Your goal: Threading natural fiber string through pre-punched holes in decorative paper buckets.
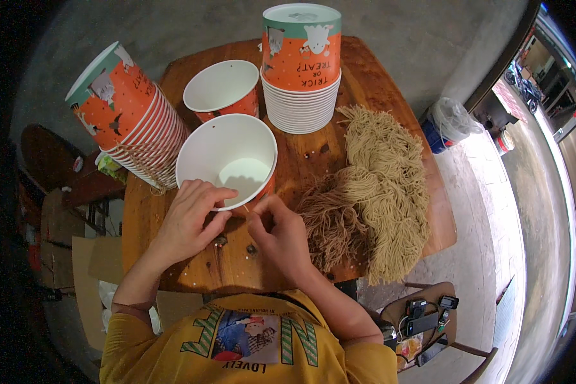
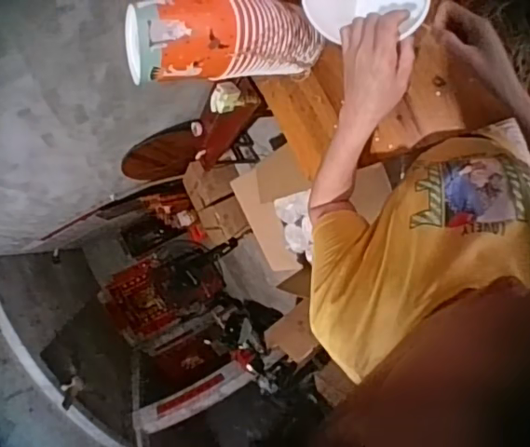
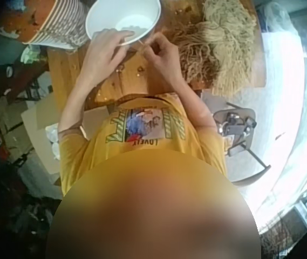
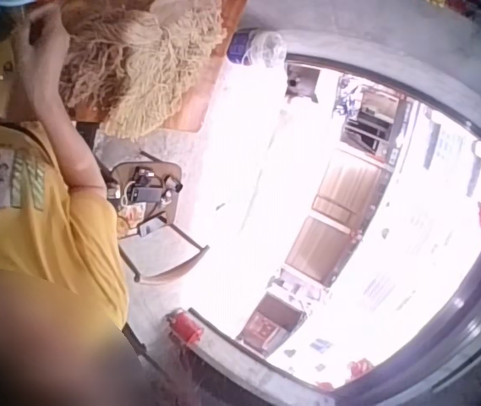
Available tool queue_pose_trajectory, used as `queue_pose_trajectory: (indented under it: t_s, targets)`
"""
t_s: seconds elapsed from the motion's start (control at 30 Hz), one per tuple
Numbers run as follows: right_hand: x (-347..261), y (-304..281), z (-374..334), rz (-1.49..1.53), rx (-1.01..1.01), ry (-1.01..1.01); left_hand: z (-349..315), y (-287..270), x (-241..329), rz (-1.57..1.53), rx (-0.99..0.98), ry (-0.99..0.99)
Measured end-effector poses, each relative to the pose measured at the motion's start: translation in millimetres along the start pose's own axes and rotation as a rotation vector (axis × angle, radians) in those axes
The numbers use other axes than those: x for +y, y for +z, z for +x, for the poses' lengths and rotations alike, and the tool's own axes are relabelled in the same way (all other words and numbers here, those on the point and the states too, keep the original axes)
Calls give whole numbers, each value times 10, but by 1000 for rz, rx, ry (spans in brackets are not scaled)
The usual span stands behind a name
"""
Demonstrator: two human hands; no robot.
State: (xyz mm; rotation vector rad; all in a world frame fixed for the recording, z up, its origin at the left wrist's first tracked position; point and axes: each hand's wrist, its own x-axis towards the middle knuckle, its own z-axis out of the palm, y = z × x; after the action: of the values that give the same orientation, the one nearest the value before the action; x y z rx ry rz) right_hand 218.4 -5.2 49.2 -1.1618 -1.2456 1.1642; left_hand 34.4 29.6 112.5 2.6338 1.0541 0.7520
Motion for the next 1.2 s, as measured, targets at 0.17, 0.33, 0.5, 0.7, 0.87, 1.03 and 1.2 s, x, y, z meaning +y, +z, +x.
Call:
queue_pose_trajectory:
  t_s: [0.17,0.33,0.5,0.7,0.87,1.03,1.2]
  targets:
    - [39,28,42,-15,18,-24,70,-72,-35,-179,10,-153]
    - [66,27,64,-63,27,-43,322,-182,-266,-451,-305,-328]
    - [25,28,60,-29,6,19,436,-190,-323,-643,-525,-314]
    - [7,-10,62,15,-21,84,488,-181,-318,-665,-571,-265]
    - [66,-10,72,73,-47,12,440,-114,-278,-624,-556,-259]
    - [33,-25,68,119,-59,110,405,-130,-287,-729,-562,-297]
    - [80,-23,87,102,-56,0,361,-69,-242,-873,-499,-323]
